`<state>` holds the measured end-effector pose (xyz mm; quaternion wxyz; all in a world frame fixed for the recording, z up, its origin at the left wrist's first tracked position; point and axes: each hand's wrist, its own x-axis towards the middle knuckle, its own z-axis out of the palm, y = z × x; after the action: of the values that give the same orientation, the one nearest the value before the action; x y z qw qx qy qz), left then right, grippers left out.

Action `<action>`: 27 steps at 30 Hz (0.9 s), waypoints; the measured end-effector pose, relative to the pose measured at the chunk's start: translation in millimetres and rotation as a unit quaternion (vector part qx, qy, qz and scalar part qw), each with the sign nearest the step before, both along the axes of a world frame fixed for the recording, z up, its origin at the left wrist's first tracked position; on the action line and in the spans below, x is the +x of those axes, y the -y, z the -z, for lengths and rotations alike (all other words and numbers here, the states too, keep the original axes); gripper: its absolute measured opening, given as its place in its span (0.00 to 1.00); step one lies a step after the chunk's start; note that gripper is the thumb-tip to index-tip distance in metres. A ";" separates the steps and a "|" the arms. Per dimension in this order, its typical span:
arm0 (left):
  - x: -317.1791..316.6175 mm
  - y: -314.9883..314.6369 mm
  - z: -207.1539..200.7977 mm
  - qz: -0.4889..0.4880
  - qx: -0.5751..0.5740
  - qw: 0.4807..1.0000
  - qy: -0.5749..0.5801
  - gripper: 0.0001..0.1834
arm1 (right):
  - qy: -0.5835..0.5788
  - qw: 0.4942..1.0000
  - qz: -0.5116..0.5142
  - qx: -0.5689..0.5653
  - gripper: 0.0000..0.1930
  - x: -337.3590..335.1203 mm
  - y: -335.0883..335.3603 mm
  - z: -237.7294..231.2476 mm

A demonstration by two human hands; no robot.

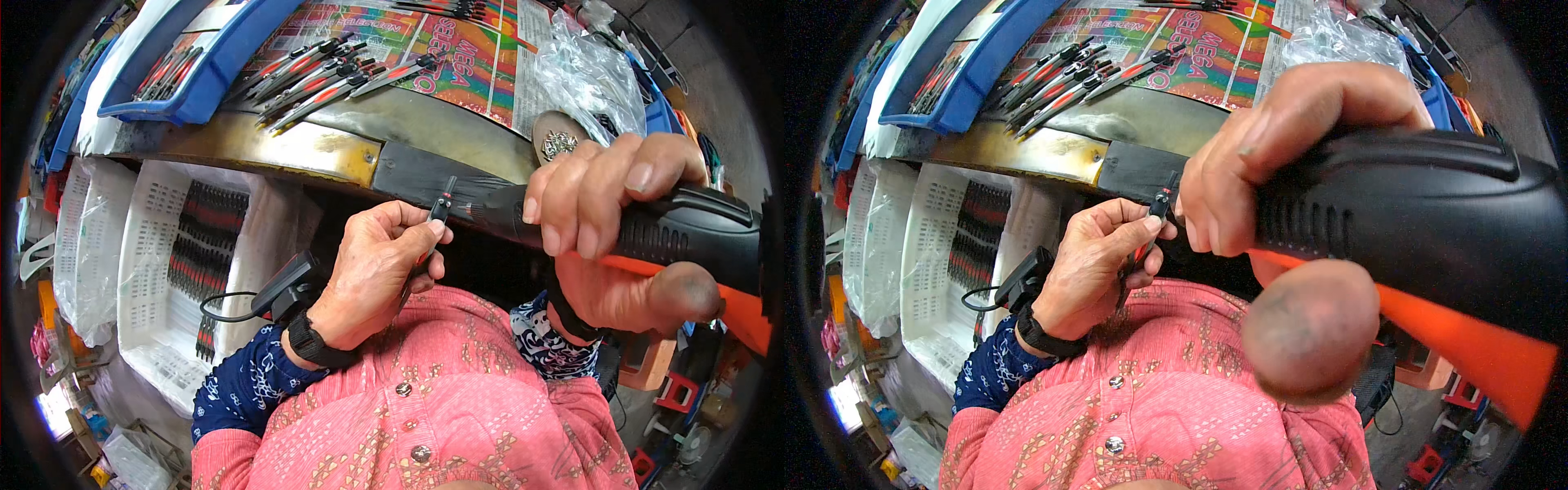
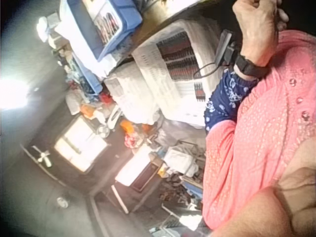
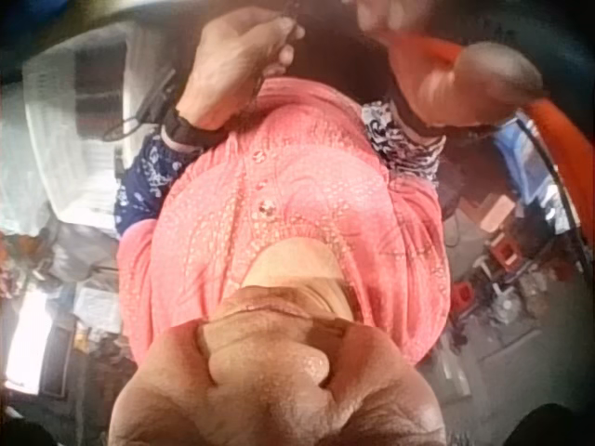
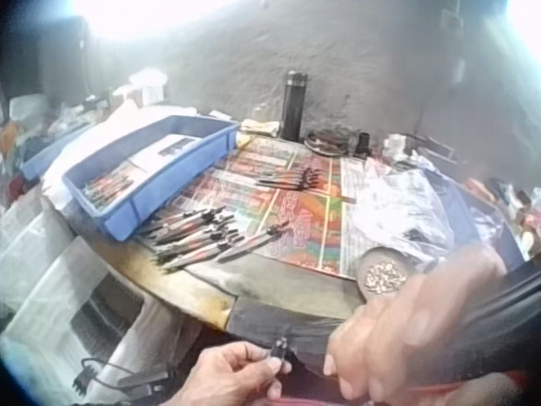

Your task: The person uses a soldering iron to apply heat and solder to small electronic components held in the left hand. They repeatedly pick up components, solder them, and place them on the workbench. A second person briefly hands over a component during the process.

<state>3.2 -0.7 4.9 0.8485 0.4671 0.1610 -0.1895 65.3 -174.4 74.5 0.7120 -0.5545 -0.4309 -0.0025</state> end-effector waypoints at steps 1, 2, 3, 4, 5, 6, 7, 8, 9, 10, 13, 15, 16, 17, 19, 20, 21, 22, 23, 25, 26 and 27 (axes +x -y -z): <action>-0.3 0.7 1.0 -0.003 0.007 1.000 0.006 0.05 | 0.000 1.000 -0.001 0.000 0.30 0.4 -1.0 0.3; -0.6 1.7 2.1 -0.007 0.009 1.000 0.018 0.05 | 0.000 1.000 -0.003 -0.004 0.30 1.6 -1.9 0.5; -0.9 2.4 3.1 -0.011 0.012 0.999 0.030 0.05 | -0.001 1.000 -0.005 -0.004 0.30 2.0 -3.0 1.0; -1.1 2.5 3.9 -0.012 0.017 0.999 0.032 0.05 | -0.043 0.999 -0.010 0.003 0.30 2.4 -3.6 1.1; -1.3 2.8 4.8 -0.012 0.021 0.999 0.034 0.05 | -0.001 1.000 -0.008 -0.006 0.30 2.6 -4.3 1.5; -1.6 3.0 5.4 -0.012 0.026 0.999 0.036 0.05 | -0.001 1.000 -0.010 -0.008 0.30 2.8 -4.9 1.6; -1.7 3.1 6.1 -0.013 0.026 0.999 0.037 0.06 | -0.001 1.000 -0.012 -0.009 0.30 3.4 -5.3 1.8; -1.8 3.0 6.5 -0.013 0.025 0.999 0.037 0.06 | -0.001 1.000 -0.013 -0.010 0.30 4.1 -6.0 2.0; -2.1 3.0 6.8 -0.014 0.025 0.999 0.037 0.06 | -0.002 1.000 -0.014 -0.010 0.30 4.6 -6.5 2.3; -2.2 3.2 7.1 -0.015 0.025 0.999 0.038 0.06 | -0.003 1.000 -0.016 -0.011 0.30 5.7 -6.6 2.1; -2.5 2.9 7.3 -0.013 0.028 0.999 0.040 0.07 | -0.003 1.000 -0.021 -0.012 0.30 6.6 -7.4 2.1; -2.5 2.1 7.1 -0.004 0.035 0.999 0.039 0.07 | -0.002 1.000 -0.024 -0.012 0.30 7.4 -7.7 1.8; -2.5 2.1 7.3 -0.006 0.032 0.999 0.041 0.07 | -0.002 1.000 -0.024 -0.013 0.30 7.8 -8.1 2.1; -2.6 2.2 7.4 -0.008 0.030 0.999 0.043 0.07 | -0.003 1.000 -0.025 -0.013 0.30 8.0 -8.6 2.1; -2.8 3.0 8.0 -0.012 0.030 0.999 0.043 0.07 | -0.003 1.000 -0.028 -0.014 0.31 8.5 -9.2 2.0; -3.1 3.7 8.4 -0.015 0.031 0.999 0.042 0.07 | -0.003 0.999 -0.029 -0.014 0.31 8.6 -9.8 2.0; -3.3 4.1 8.9 -0.020 0.028 0.998 0.045 0.07 | -0.002 0.999 -0.030 -0.015 0.31 8.4 -10.2 2.1; -3.5 4.2 9.1 -0.019 0.030 0.998 0.045 0.07 | -0.001 0.999 -0.033 -0.016 0.31 8.4 -10.7 1.7; -3.3 4.5 9.6 -0.020 0.026 0.998 0.050 0.07 | -0.002 0.999 -0.034 -0.015 0.31 8.4 -11.1 1.7; -3.3 5.2 9.7 -0.025 0.024 0.998 0.057 0.07 | -0.001 0.999 -0.035 -0.016 0.31 8.4 -12.2 1.5; -3.9 5.7 9.3 -0.028 0.024 0.998 0.057 0.07 | -0.001 0.999 -0.036 -0.016 0.31 8.6 -12.9 1.6; -4.1 6.2 8.8 -0.031 0.024 0.998 0.058 0.07 | -0.001 0.999 -0.037 -0.015 0.31 8.4 -13.2 1.1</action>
<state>-0.9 -6.9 -4.0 0.8503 0.4926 0.1305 -0.1318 73.7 -161.2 73.4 0.7032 -0.5490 -0.4507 0.0309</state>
